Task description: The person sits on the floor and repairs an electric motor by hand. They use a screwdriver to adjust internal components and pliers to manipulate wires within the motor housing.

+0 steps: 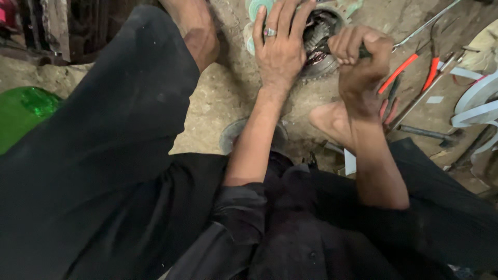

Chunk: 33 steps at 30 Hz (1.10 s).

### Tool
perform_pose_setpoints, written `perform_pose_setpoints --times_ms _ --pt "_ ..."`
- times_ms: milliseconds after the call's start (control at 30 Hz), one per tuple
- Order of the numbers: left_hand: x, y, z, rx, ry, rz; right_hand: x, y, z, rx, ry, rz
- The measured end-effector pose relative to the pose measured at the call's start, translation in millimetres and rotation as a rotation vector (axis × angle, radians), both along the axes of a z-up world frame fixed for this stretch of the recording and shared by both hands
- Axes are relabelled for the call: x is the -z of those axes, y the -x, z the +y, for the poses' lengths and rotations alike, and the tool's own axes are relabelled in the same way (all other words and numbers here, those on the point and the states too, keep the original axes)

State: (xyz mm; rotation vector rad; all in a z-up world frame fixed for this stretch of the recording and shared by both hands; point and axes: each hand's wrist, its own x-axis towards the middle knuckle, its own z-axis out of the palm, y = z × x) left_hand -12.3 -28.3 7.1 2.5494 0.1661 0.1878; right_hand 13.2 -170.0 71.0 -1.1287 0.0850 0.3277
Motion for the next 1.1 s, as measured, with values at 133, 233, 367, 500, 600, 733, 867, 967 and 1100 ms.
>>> perform_pose_setpoints --times_ms 133,233,367,500,600,733,867,967,1100 --pt "0.6 -3.8 0.9 -0.012 -0.022 -0.032 -6.6 24.8 3.4 -0.135 0.454 -0.315" --pt "1.1 -1.2 2.1 0.005 -0.044 -0.028 -6.8 43.9 5.9 0.006 0.093 -0.239" --pt "-5.2 -6.7 4.9 0.003 -0.060 -0.070 -8.4 42.4 3.7 0.023 0.440 -0.462" --pt "-5.8 -6.5 4.9 -0.002 -0.042 -0.065 7.1 19.7 -1.0 0.110 0.737 -0.537" --pt "-1.7 3.9 2.1 0.009 -0.019 -0.029 19.7 22.0 -18.6 0.109 0.092 -0.111" --pt "1.6 -4.2 4.4 0.016 -0.026 -0.030 25.4 44.0 -24.7 0.048 0.989 -0.624" --pt "-3.1 -12.0 8.1 0.015 -0.063 -0.094 22.1 70.3 -3.7 -0.039 0.603 -0.349" --pt "-5.3 -14.3 6.8 0.008 -0.073 -0.127 18.5 56.9 -0.5 0.471 -0.017 0.468" --pt "-0.6 -1.7 3.6 0.020 -0.070 -0.097 9.3 27.3 -19.1 0.039 0.121 0.009"
